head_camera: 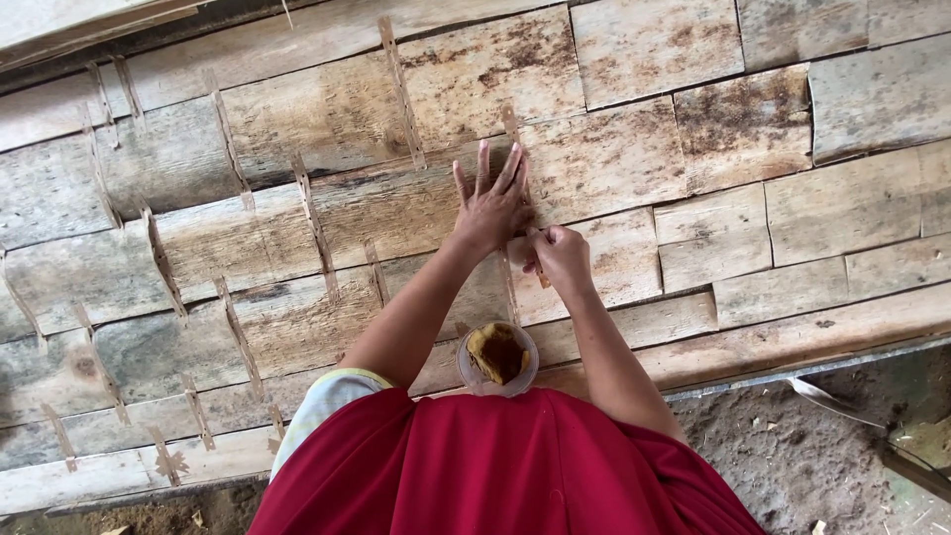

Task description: The person repeatedly applies a brown paste from a small container onto thin wooden strips laid on a wooden workbench, then presses each strip down with both hands. The person uses a red utility knife to trim or adjust the strips as needed.

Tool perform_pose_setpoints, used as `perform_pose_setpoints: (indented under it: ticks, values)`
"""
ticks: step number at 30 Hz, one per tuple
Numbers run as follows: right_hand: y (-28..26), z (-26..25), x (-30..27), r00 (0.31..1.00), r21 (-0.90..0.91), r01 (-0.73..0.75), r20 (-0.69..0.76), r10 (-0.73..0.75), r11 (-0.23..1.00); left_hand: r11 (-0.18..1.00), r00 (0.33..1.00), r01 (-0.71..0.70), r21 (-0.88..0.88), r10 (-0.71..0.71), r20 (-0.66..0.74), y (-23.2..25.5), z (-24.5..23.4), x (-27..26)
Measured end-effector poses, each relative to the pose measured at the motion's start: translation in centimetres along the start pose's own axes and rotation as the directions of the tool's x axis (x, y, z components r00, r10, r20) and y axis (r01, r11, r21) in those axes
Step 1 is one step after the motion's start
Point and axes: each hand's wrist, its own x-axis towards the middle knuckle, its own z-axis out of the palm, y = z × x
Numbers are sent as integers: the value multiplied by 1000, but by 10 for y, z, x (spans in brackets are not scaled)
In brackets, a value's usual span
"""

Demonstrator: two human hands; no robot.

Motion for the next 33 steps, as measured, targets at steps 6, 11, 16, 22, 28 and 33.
perform_pose_setpoints:
  ticks: [6,11,16,22,28,33]
  values:
    - [1,-8,-15,998,216,28,43,-38,976,1000,999,18,13,-18,27,1,2,1]
    - [25,1,-3,999,62,3,37,-5,998,1000,998,30,8,-30,51,5,-9,-3]
    - [27,3,-3,999,-25,-39,7,39,999,1000,997,27,-4,-26,68,4,-9,-3]
    - [12,-5,-5,989,-38,-149,-8,149,988,1000,998,7,-13,-6,66,8,-21,-9]
    - [28,2,3,995,-276,-96,2,100,956,1000,998,5,0,-5,56,8,-20,-9]
    - [28,2,0,996,-338,-87,-25,84,937,1000,1000,-5,9,5,18,7,-15,-8]
